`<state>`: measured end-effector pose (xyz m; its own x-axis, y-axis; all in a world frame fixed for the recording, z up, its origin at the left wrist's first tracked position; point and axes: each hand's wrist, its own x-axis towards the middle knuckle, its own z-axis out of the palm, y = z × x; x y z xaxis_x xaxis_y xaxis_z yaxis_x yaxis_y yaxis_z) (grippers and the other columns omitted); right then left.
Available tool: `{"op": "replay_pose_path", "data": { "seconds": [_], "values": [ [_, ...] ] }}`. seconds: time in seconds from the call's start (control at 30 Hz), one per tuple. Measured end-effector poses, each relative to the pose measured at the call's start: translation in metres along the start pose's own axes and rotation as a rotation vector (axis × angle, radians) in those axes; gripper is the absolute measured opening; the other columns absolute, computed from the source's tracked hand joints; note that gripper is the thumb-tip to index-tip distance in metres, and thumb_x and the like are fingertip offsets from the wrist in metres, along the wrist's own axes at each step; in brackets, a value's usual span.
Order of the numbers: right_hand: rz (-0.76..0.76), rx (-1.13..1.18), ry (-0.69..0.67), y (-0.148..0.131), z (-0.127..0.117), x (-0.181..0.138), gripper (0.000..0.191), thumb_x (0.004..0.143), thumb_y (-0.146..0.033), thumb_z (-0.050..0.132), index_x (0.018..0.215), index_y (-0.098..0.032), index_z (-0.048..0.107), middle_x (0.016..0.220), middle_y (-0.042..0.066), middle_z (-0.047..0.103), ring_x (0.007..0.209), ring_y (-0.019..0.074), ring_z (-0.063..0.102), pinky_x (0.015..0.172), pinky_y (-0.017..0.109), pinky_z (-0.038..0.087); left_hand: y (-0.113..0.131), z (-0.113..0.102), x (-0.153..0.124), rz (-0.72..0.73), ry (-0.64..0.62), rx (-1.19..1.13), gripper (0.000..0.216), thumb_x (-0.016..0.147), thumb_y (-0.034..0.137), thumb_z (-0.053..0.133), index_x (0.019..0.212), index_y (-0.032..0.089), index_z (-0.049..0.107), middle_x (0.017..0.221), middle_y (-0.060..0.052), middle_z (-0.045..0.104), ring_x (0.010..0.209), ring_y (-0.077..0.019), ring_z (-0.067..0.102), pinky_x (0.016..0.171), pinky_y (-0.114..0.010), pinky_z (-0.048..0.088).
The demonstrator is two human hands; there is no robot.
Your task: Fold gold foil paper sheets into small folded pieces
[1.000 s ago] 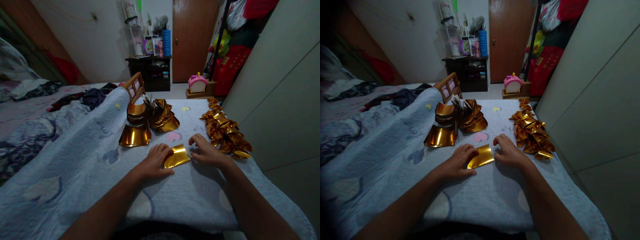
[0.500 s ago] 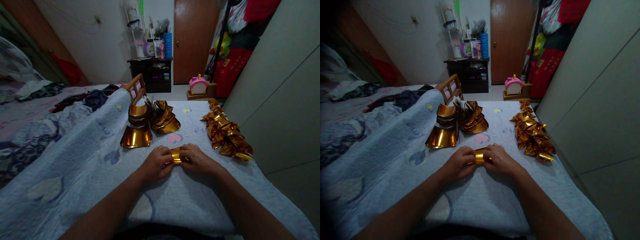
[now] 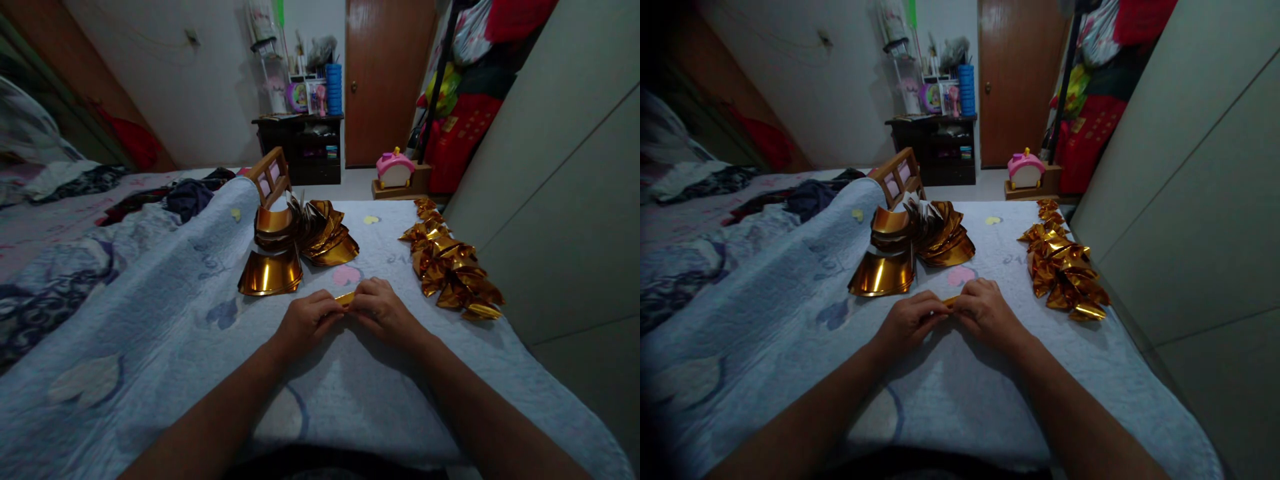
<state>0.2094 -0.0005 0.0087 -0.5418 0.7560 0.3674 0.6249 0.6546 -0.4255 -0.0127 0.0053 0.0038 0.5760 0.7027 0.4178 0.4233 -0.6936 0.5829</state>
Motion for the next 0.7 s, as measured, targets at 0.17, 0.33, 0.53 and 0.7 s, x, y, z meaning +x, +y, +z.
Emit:
{"op": "replay_pose_path", "data": {
  "seconds": [0.17, 0.33, 0.53, 0.7],
  "values": [
    [0.061, 0.030, 0.068, 0.011, -0.011, -0.002, 0.010, 0.093, -0.022, 0.065, 0.089, -0.022, 0.074, 0.091, 0.005, 0.063, 0.091, 0.0212, 0.056, 0.084, 0.035, 0.040, 0.004, -0.007, 0.004, -0.106, 0.043, -0.073, 0.013, 0.093, 0.017, 0.058, 0.088, 0.019, 0.070, 0.081, -0.003, 0.067, 0.075, -0.0161, 0.065, 0.070, -0.028, 0.052],
    [0.081, 0.060, 0.171, 0.023, -0.026, -0.007, 0.012, 0.093, -0.023, 0.065, 0.088, -0.023, 0.076, 0.091, 0.005, 0.063, 0.092, 0.0216, 0.058, 0.085, 0.037, 0.045, 0.007, -0.011, 0.005, -0.170, 0.083, -0.114, 0.013, 0.093, 0.020, 0.059, 0.086, 0.019, 0.071, 0.078, -0.002, 0.064, 0.069, -0.0146, 0.062, 0.065, -0.027, 0.051],
    [0.210, 0.190, 0.320, 0.030, -0.039, -0.010, 0.016, 0.094, -0.030, 0.061, 0.086, -0.022, 0.072, 0.090, 0.006, 0.064, 0.088, 0.0215, 0.060, 0.082, 0.038, 0.049, 0.002, -0.011, 0.003, -0.126, 0.260, -0.051, 0.012, 0.092, 0.015, 0.062, 0.085, 0.019, 0.071, 0.078, -0.001, 0.066, 0.074, -0.0150, 0.064, 0.070, -0.027, 0.051],
    [0.153, 0.236, 0.286, 0.015, -0.035, -0.008, 0.037, 0.086, -0.034, 0.069, 0.121, -0.023, 0.063, 0.114, 0.010, 0.062, 0.101, 0.0247, 0.058, 0.082, 0.037, 0.049, 0.004, -0.006, 0.004, -0.103, 0.361, -0.011, 0.010, 0.092, 0.016, 0.063, 0.090, 0.020, 0.073, 0.087, -0.003, 0.069, 0.080, -0.0158, 0.066, 0.072, -0.028, 0.054]
  ]
}}
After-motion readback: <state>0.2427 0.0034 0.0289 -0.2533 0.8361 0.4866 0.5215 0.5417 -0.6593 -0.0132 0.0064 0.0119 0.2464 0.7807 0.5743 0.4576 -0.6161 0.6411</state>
